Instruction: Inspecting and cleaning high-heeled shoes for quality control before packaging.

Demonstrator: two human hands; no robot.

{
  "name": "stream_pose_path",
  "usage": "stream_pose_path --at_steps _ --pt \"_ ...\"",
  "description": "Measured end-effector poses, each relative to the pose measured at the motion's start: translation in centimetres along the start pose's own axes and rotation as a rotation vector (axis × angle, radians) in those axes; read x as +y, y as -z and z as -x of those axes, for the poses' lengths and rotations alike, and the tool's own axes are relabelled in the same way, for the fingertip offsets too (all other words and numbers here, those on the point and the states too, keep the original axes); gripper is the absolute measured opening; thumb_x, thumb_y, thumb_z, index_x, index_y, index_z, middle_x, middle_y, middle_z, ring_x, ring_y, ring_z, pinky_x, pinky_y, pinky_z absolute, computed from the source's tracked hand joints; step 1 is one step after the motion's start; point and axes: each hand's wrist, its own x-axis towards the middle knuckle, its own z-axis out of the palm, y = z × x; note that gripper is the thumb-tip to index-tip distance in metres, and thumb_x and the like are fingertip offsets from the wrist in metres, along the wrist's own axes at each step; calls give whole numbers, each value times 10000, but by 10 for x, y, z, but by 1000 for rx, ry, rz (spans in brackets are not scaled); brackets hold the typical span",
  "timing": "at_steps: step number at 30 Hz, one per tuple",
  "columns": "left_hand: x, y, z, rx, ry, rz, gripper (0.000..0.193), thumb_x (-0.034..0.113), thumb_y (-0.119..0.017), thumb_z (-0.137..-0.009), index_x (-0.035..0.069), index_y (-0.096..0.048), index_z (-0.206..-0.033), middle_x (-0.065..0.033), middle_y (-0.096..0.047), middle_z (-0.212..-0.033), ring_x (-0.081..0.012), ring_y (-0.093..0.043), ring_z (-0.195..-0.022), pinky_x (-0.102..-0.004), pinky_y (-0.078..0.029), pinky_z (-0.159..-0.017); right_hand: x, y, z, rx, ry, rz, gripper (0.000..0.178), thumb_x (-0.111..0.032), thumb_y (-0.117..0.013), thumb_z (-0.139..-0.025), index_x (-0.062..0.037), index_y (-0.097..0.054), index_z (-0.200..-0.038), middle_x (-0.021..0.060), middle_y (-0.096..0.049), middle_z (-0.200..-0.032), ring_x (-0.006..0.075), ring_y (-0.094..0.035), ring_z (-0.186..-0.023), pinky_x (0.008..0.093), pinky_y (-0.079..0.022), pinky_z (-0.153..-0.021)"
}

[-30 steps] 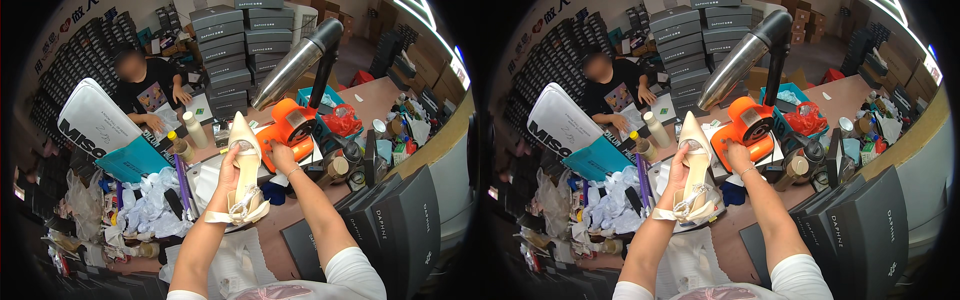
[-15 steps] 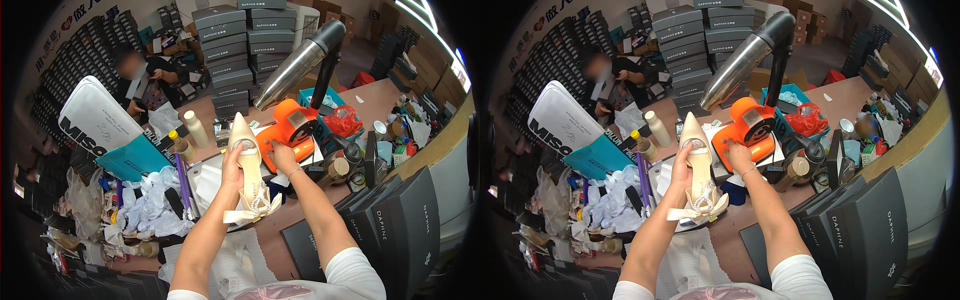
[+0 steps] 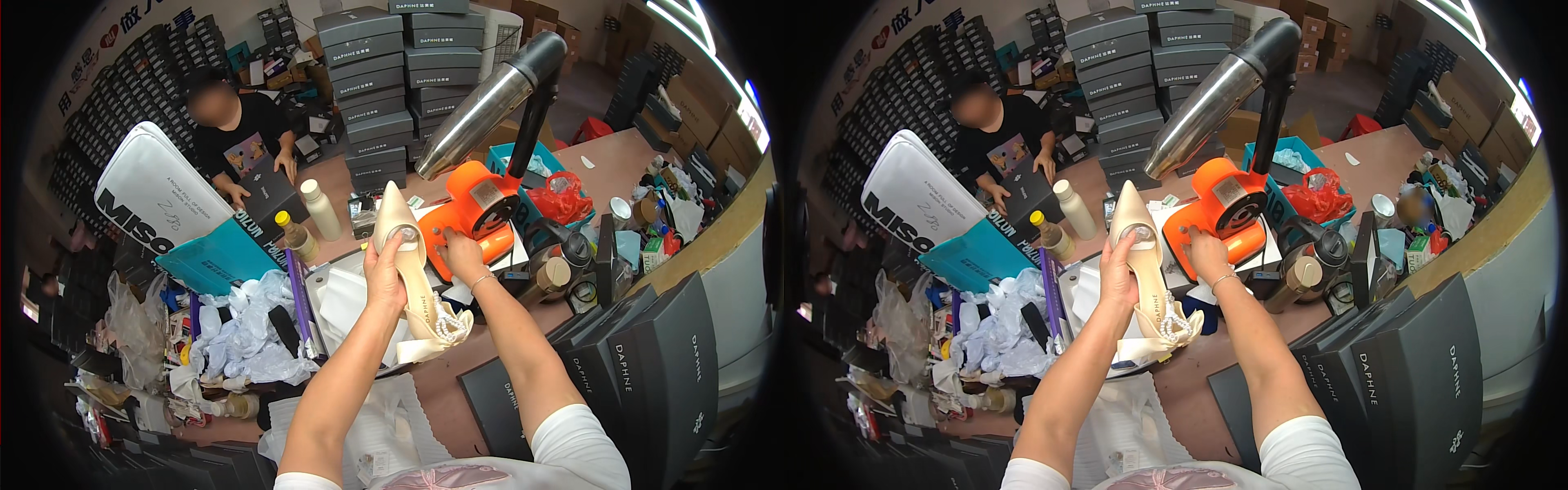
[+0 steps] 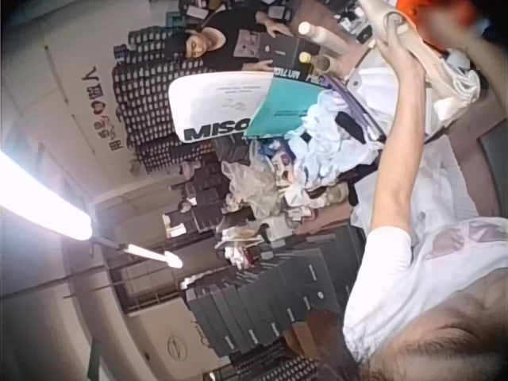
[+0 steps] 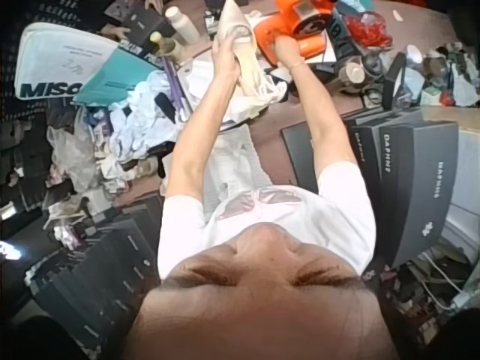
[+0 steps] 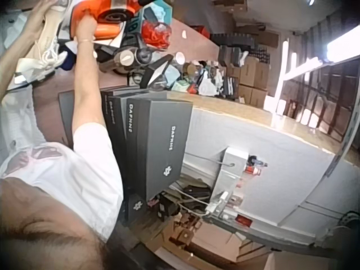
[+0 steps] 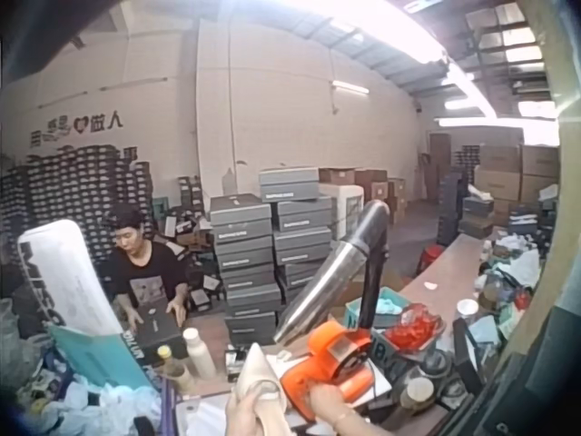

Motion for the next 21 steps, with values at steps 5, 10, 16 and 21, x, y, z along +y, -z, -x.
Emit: stream_pose_path --at_steps 5,10,16,21 --pt "-1 0 -2 18 -19 -22 399 59 -691 -832 66 -525 -1195 -67 -610 -1077 -176 -613 -947 -326 -535 -789 1 -3 -1 10 -8 -11 340 -278 -694 -790 -63 -564 -1019 158 -659 -866 357 -658 -777 455 -523 -686" --pt "-1 -4 1 36 -28 -51 401 67 -711 -817 55 -533 -1175 -66 -618 -1054 -171 -618 -911 -317 -529 -760 3 -5 -1 15 -3 -11 340 -279 -694 -791 -61 -562 -1017 154 -654 -871 356 -656 -770 458 -522 -683" --pt "1 -6 0 55 -18 -100 433 89 -738 -793 47 -534 -1173 -68 -619 -1048 -163 -615 -904 -307 -522 -746 2 -2 0 23 14 -16 341 -276 -696 -789 -59 -563 -1017 158 -656 -885 356 -658 -779 454 -525 -675" --pt "-5 -6 -3 68 -66 -145 439 82 -729 -798 53 -523 -1185 -76 -615 -1043 -175 -619 -899 -318 -531 -734 -1 1 0 -8 -10 -10 331 -245 -692 -788 -59 -558 -1027 159 -648 -882 348 -661 -796 445 -538 -693"
